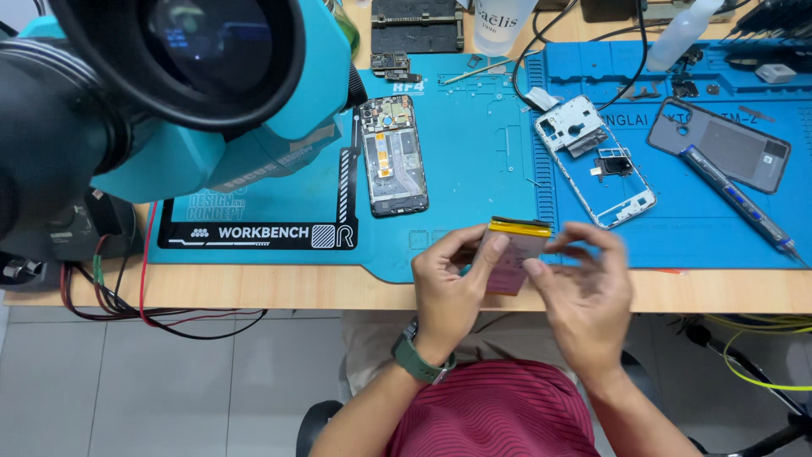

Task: The person disassembles a smartphone by prying open the back cover and removing the battery. They then use a small tool to scrape the surface of the battery and apply a substance from a small bottle.

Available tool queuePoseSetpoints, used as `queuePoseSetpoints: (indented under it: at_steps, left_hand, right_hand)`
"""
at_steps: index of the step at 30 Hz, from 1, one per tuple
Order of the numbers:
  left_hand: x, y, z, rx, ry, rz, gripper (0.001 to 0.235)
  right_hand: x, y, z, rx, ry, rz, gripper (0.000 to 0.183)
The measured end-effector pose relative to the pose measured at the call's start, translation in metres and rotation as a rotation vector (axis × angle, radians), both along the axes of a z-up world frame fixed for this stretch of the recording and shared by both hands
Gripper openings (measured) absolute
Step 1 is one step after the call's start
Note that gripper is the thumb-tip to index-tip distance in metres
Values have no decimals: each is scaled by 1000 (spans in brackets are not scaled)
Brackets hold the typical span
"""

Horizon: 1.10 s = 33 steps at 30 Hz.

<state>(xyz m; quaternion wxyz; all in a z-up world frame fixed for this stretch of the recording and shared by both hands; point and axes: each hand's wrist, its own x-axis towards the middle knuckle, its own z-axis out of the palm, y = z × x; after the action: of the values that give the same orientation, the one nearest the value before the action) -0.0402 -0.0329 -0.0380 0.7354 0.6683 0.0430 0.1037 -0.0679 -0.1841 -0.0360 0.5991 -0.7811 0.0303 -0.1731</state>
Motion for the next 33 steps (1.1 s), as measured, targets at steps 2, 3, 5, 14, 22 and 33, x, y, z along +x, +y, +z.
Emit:
queuePoseSetpoints:
  at_steps: [2, 3, 5, 14, 22, 33]
  left_hand:
    - [-3, 8, 7, 118, -47, -59, 21]
    - [-6, 11, 10, 236, -90, -124, 31]
    - [-11, 10, 11, 233, -114, -178, 29]
    - [-19, 15, 27, 308, -221, -277, 19]
    - [-16, 10, 25, 389, -244, -232, 21]
    - [6, 18, 8, 45, 54, -297, 34]
  right_hand:
    - [2, -18, 18, -312, -176, 0, 44]
    - [-1, -28, 27, -624, -342, -1, 31]
    - [16, -33, 41, -712, -328, 150, 25]
    - [30, -34, 62, -635, -215, 397, 5]
    - [28, -32, 42, -715, -327, 290, 6]
    - [24, -53, 18, 107, 17, 219, 16]
